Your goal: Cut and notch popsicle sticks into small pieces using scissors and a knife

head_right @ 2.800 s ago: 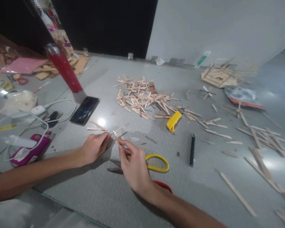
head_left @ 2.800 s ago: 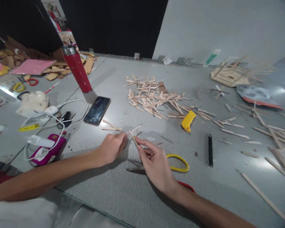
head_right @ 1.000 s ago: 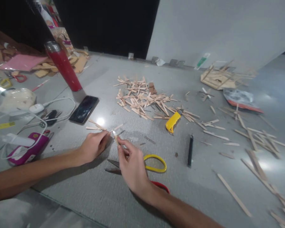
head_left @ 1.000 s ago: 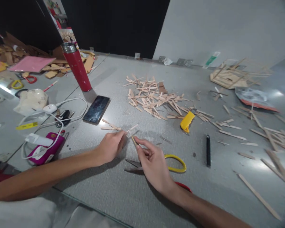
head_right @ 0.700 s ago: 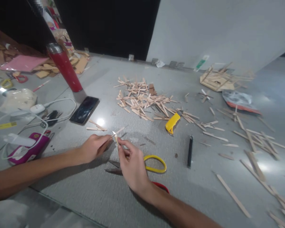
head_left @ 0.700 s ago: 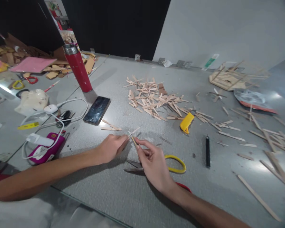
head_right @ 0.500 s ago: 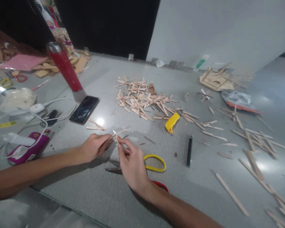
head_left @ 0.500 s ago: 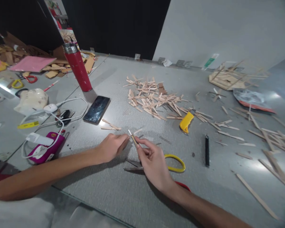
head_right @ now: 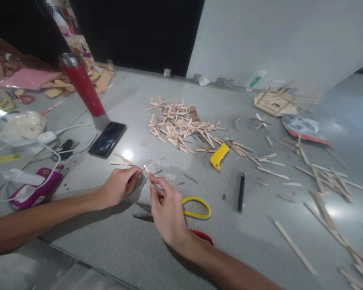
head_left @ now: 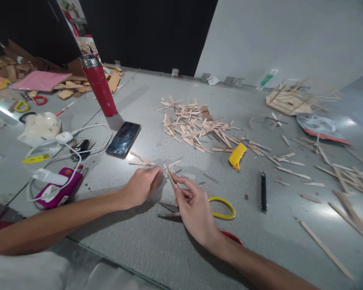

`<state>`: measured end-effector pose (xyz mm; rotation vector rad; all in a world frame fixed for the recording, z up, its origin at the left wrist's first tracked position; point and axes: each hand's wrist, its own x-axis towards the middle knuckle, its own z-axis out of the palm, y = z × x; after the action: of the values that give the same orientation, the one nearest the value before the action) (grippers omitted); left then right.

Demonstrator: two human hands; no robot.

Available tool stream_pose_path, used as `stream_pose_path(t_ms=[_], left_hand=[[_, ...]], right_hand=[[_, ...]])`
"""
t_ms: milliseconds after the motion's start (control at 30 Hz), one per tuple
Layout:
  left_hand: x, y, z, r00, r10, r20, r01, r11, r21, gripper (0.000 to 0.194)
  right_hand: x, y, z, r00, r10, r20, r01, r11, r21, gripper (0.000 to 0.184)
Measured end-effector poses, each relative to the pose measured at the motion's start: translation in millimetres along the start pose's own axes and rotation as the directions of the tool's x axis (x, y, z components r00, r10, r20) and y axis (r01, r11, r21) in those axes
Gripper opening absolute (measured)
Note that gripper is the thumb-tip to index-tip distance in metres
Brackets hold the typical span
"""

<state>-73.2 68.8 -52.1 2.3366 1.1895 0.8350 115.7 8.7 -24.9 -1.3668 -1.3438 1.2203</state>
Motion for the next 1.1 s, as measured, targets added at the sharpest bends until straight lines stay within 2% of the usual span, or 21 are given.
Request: stream_pose_path(t_ms=[333, 500, 733, 1100], left_hand=[[-0.9, 2.0, -1.3, 1.0, -0.003, -0.009, 0.003, 1.0, -0.006, 0.023], [-1.8, -0.6, -1.9, 0.998, 0.057, 0.026, -0.056, 0.998, -0.035, 0.022], [-0.6, 2.4, -5.3, 0.986, 0.135, 0.101, -0.131, 0.99, -0.045, 0.026], [-0.8, 4.3, -3.6, 0.995, 0.072, 0.071, -0.071, 0.997, -0.018, 0.025]], right_hand=[[-0.2, 0.0, 0.1, 1.0, -0.023, -0.011, 0.023, 1.0, -0.018, 0.039], [0.7, -0.6, -0.5, 1.0, 0.029, 0.012, -0.029, 0.999, 0.032, 0.043], [3.5, -1.1, -2.2, 0.999, 0.014, 0.048, -0.015, 1.0, 0.024, 0.039], [3.6, -5.3, -6.2, 0.997, 0.051, 0.063, -0.053, 0.998, 0.025, 0.044]])
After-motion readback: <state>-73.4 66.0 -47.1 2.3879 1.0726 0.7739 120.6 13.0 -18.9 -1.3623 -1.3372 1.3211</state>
